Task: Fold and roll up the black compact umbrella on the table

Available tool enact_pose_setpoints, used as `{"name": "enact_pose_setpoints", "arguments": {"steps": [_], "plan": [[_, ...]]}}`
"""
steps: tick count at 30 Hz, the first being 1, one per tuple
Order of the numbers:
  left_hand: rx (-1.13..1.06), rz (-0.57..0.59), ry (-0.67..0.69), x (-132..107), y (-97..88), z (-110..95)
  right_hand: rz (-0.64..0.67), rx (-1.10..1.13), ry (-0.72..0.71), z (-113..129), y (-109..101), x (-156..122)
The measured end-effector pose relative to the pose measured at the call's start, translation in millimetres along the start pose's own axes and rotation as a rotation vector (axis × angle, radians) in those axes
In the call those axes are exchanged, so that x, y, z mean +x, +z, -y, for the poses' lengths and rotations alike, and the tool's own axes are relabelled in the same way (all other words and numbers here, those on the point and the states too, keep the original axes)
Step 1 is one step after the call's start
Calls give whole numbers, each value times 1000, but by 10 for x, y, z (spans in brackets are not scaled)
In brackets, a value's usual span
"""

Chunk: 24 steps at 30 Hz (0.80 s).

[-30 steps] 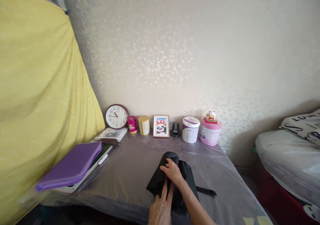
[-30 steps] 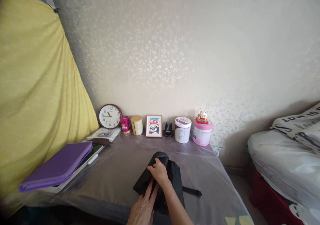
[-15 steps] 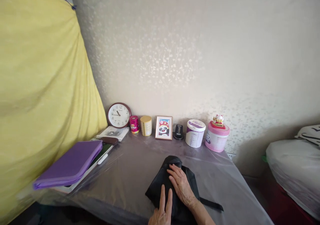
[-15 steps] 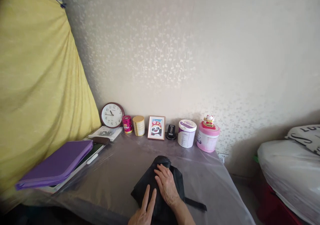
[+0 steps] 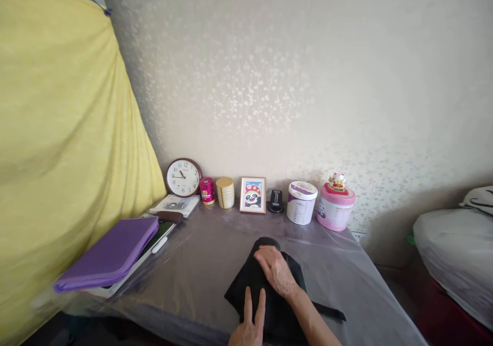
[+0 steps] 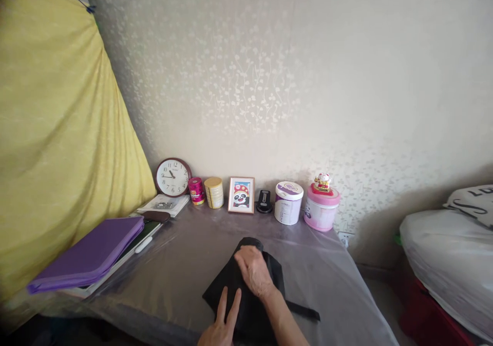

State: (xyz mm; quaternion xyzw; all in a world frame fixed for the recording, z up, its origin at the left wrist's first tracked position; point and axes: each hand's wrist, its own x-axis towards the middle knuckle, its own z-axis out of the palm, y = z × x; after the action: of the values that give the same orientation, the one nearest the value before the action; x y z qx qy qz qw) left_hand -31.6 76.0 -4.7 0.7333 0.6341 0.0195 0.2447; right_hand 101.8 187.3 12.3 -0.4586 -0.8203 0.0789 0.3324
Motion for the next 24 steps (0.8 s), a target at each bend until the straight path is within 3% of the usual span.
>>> {"name": "enact_pose_setpoints", "arguments": {"steps": [2, 7, 8, 12, 17, 21, 24], "plan": [[13, 0, 29, -42, -45, -9, 39, 14, -1, 44, 37, -54], [-2, -54, 78, -171, -118, 6, -315, 82, 510, -336, -150, -118], [-21, -66, 88, -189, -123, 18, -335, 99, 549, -415, -229, -178], [-173, -110, 141, -221, -142, 86, -377, 213, 659, -539, -485, -604], [-447, -123, 177, -265, -267, 156, -408, 476, 737, -540, -577, -1078], [-841, 36, 164, -436, -463, 183, -508, 787, 826, -585, -649, -1166], [-1049, 81, 220, -633, -648, 195, -534, 946, 834, -547, -678, -1118]]}}
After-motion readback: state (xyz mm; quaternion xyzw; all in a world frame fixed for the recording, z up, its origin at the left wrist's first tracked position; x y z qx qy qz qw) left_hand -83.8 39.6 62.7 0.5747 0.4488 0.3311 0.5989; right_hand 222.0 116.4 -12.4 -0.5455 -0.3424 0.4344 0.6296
